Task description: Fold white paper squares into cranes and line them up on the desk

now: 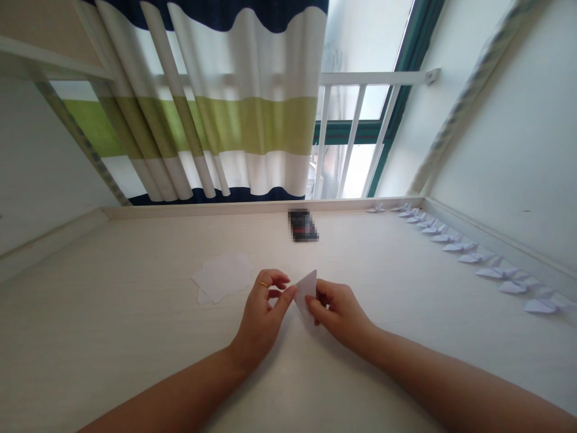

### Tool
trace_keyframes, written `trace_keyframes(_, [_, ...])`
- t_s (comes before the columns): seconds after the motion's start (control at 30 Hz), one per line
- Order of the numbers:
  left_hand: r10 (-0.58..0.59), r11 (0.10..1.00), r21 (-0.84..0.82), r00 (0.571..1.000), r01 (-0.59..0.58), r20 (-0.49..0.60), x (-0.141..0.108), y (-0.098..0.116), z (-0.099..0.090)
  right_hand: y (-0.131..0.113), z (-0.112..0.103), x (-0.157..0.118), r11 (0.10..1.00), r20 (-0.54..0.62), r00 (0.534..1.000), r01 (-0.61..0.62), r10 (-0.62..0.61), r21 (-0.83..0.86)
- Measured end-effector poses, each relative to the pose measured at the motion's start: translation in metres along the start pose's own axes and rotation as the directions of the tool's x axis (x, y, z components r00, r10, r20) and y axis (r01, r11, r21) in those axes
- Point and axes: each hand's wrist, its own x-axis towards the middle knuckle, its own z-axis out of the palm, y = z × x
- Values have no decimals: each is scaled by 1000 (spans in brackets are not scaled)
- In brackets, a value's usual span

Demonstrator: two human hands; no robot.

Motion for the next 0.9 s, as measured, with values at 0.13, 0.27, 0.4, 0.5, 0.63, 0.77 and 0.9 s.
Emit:
trace_keyframes(0.13, [77, 992, 81, 980, -92, 182, -6, 6, 2, 0, 0, -1, 982, -1, 992, 123, -125, -142])
trace_keyframes(0.27, [-23, 999, -41, 965, 35, 260, -5, 6, 4, -3, 1, -2, 951, 2, 978, 203, -208, -234])
trace_keyframes(0.4, [-143, 955, -219, 957, 200, 251, -1, 3, 3, -9, -4, -5, 951, 103, 965, 255, -240, -176])
trace_keyframes(0.5, [-191, 885, -369, 944, 284, 269, 1, 3, 3, -12, -8, -6, 947, 167, 942, 308, -290, -92])
trace_keyframes(0.63, [-226, 794, -474, 908, 382, 353, 1, 6, 5, -11, -8, -7, 948, 151, 940, 315, -306, -44])
trace_keyframes(0.77, [-189, 754, -543, 914, 370, 360, -2, 7, 7, -10, -6, -7, 971, 128, 962, 239, -239, 17])
trace_keyframes(0.9, [-124, 776, -528, 904, 346, 409, -4, 5, 5, -10, -6, -7, 976, 139, 968, 196, -209, 99])
